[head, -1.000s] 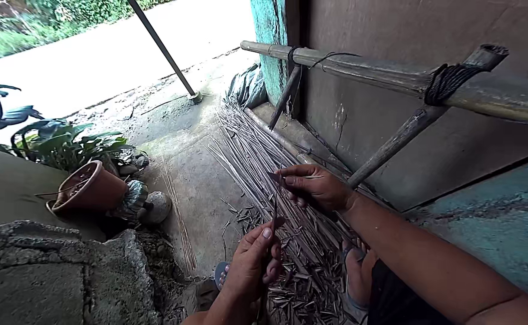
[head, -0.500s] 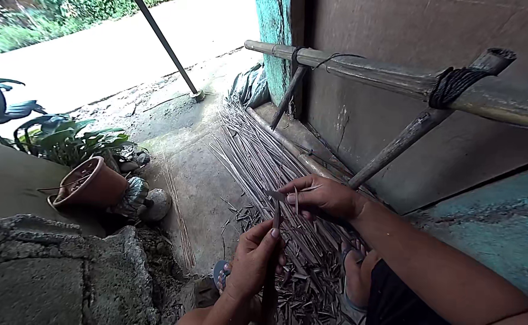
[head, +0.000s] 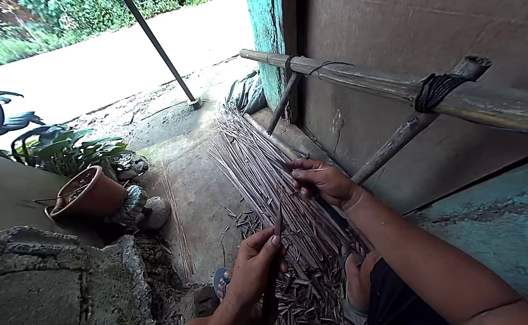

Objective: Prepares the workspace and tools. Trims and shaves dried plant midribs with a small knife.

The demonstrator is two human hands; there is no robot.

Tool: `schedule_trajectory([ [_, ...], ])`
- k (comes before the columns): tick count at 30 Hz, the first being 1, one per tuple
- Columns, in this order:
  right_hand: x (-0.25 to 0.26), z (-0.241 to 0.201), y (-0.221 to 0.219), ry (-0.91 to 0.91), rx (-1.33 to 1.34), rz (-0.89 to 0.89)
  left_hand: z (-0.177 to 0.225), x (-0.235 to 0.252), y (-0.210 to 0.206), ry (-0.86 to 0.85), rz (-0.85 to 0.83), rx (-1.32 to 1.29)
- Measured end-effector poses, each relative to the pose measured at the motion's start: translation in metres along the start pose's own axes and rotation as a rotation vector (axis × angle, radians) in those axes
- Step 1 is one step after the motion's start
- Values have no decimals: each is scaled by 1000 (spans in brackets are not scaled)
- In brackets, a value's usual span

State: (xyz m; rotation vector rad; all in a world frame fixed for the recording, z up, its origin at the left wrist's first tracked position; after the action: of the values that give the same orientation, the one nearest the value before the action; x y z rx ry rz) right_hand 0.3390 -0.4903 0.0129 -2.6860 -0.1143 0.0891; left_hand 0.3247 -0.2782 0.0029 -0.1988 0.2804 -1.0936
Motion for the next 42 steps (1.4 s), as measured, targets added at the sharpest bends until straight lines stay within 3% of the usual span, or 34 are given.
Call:
schedule_trajectory([
  [2, -1, 0, 3, -18, -6, -15, -1, -1, -1, 3, 4, 1],
  [6, -4, 16, -31, -103, -38, -301, -3, 0, 3, 20, 10, -54],
  [10, 3, 8, -12, -50, -2, -105, -7, 1, -2, 26, -56, -185],
  [15, 0, 15, -37, -84, 22, -322, -10, 2, 0, 67, -16, -226],
  [21, 6, 15, -14, -91, -20, -118, -18, 0, -2, 129, -9, -209],
  [27, -11, 47, -65, -262, -161, -487, -9, 0, 6, 84, 49, -194],
  [32, -11, 47, -79, -159, -143, -633, -3, -2, -3, 45, -30, -311],
  [38, 0, 34, -57, -41, -231, -523, 1, -6, -2, 50, -59, -383],
  [42, 5, 26, -38, -19, -240, -342, 3, -9, -2, 42, -64, -379],
])
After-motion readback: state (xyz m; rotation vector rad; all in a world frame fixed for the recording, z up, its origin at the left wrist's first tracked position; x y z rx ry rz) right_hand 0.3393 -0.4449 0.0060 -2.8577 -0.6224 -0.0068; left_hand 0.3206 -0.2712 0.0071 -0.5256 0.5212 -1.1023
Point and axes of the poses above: each hand's wrist, its own x-axis towards the middle knuckle, its own y-axis out of the back of the hand, z = x × y, the point moved 9 cm from there along x, towards the middle knuckle, and after that the axes turned 14 degrees about -z, right-handed, at the moved point
